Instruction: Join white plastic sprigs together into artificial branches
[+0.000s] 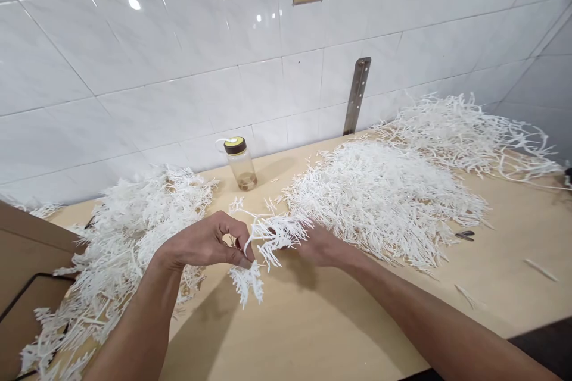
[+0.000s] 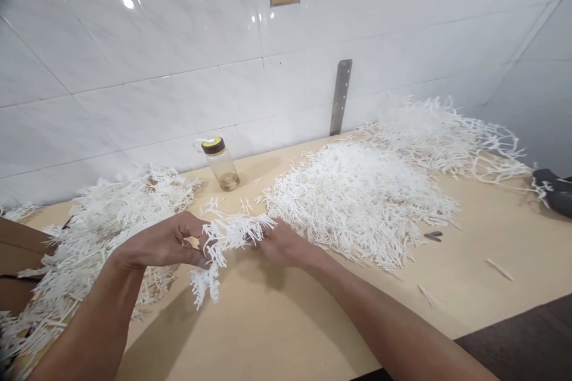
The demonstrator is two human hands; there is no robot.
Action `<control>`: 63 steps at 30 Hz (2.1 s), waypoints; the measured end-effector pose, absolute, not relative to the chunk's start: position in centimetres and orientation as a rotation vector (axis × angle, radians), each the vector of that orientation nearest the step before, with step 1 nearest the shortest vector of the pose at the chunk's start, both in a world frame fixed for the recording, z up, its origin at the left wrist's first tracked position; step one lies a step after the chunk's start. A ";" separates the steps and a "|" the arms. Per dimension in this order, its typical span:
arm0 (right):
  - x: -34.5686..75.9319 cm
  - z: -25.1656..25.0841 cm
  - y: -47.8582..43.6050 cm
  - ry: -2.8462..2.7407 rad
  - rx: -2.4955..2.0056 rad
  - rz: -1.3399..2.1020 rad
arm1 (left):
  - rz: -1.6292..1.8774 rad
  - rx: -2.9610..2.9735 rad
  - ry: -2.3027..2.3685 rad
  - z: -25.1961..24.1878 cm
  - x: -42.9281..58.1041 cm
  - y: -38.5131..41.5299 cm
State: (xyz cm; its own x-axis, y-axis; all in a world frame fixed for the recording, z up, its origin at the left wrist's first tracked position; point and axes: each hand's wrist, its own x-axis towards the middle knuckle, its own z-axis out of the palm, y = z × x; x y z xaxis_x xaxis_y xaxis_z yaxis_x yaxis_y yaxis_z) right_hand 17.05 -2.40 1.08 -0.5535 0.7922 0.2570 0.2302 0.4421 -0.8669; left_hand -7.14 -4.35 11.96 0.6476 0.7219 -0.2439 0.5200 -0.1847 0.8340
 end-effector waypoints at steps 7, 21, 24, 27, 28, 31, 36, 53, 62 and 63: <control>13.4 -0.8 -4.5 -2.592 -0.512 0.490 | 0.795 1.671 1.081 11.3 -7.0 -4.1; 17.3 -0.6 0.0 -1.620 -0.975 0.939 | 1.459 1.093 1.242 1.5 -0.9 -2.5; 17.1 0.5 -0.7 -1.406 -0.990 1.315 | 1.446 1.095 1.282 0.5 -0.6 -2.6; 17.0 0.9 -1.0 -1.416 -1.088 1.510 | 1.461 1.130 1.298 0.3 -0.4 -2.8; 16.9 1.0 -1.1 -1.447 -1.116 1.525 | 1.458 1.142 1.301 0.3 -0.4 -2.8; 16.7 1.0 -1.1 -1.485 -1.168 1.473 | 1.430 1.163 1.298 0.4 -0.2 -3.0; 16.7 1.4 -1.1 -1.484 -1.191 1.338 | 1.323 1.141 1.249 0.8 -0.2 -3.1; 16.9 1.2 -1.0 -1.605 -1.168 1.104 | 1.310 1.195 1.291 1.0 -0.5 -2.9; 16.7 0.7 -1.2 -1.626 -1.215 1.006 | 1.192 1.127 1.247 1.2 0.0 -3.4; 16.7 0.9 -1.3 -1.638 -1.224 1.000 | 1.217 1.124 1.247 1.3 0.0 -3.4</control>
State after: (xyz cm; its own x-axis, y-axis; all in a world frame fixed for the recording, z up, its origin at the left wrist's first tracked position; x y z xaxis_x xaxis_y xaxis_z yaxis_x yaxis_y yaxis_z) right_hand 16.69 -1.31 0.87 -0.1717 0.9724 0.1581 0.3032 0.2048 -0.9306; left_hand -0.02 -3.39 1.28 -0.0460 0.9974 -0.0555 -0.0311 0.0541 0.9981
